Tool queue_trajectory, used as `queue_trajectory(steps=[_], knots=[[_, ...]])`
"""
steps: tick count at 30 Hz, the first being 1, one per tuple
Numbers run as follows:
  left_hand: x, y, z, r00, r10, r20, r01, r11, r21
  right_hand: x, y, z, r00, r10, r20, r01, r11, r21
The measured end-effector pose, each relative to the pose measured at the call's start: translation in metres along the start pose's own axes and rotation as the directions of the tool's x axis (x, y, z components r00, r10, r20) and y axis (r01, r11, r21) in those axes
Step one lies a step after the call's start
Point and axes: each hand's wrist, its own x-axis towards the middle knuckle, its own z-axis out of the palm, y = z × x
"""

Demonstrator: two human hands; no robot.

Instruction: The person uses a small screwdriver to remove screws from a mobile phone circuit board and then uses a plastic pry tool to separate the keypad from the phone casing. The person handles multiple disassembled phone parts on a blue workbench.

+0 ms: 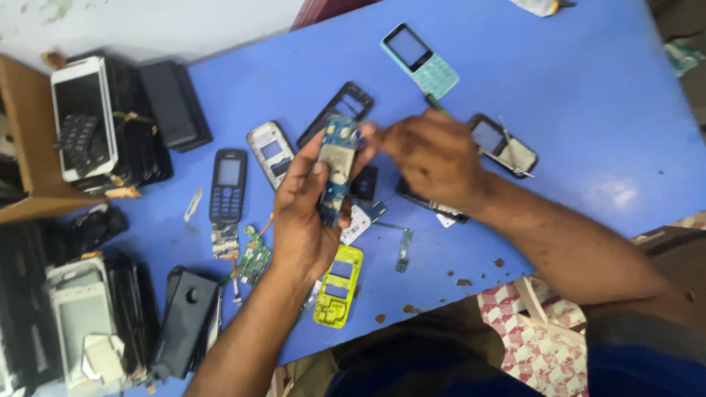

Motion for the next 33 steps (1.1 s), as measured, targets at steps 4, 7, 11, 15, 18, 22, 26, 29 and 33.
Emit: queue_trajectory(steps=[4, 7, 11, 15, 18, 22, 26, 29, 33], knots=[[-0.004, 0.008, 0.000, 1.000, -0.009, 0.001, 0.009, 0.999, -0.048, 0.007, -0.012, 0.006, 0.981, -0.179, 0.072, 0.174, 0.983, 0.063], [-0.003, 0.008, -0.002, 1.000, -0.018, 0.016, 0.019, 0.998, -0.061, 0.007, -0.011, 0.004, 0.982, -0.189, 0.024, 0.187, 0.980, 0.060], [-0.003, 0.003, -0.004, 0.996, -0.091, 0.024, 0.091, 0.996, -0.007, 0.006, 0.010, -0.005, 0.999, -0.012, -0.035, 0.013, 0.999, 0.037], [-0.004, -0.001, -0.009, 0.998, -0.056, 0.017, 0.057, 0.998, -0.037, 0.004, 0.004, -0.001, 0.996, -0.081, -0.040, 0.082, 0.996, 0.026], [-0.002, -0.002, -0.015, 1.000, -0.021, 0.011, 0.022, 0.999, -0.048, 0.004, -0.009, 0.004, 0.980, -0.198, 0.024, 0.198, 0.980, 0.021], [0.000, -0.005, -0.019, 0.998, -0.028, -0.064, 0.027, 1.000, -0.010, 0.010, -0.007, 0.002, 0.984, -0.176, 0.014, 0.177, 0.983, -0.042], [0.001, -0.010, -0.015, 0.999, -0.017, -0.052, 0.018, 1.000, 0.016, 0.013, -0.004, -0.001, 0.991, 0.115, -0.062, -0.111, 0.992, 0.058], [0.001, -0.010, -0.019, 0.995, 0.090, -0.036, -0.089, 0.996, 0.010, 0.005, -0.012, 0.005, 0.994, -0.097, 0.049, 0.093, 0.993, 0.067], [0.006, -0.010, -0.026, 0.991, 0.128, -0.048, -0.126, 0.991, 0.044, 0.004, -0.013, 0.008, 0.978, -0.165, 0.129, 0.159, 0.986, 0.050]])
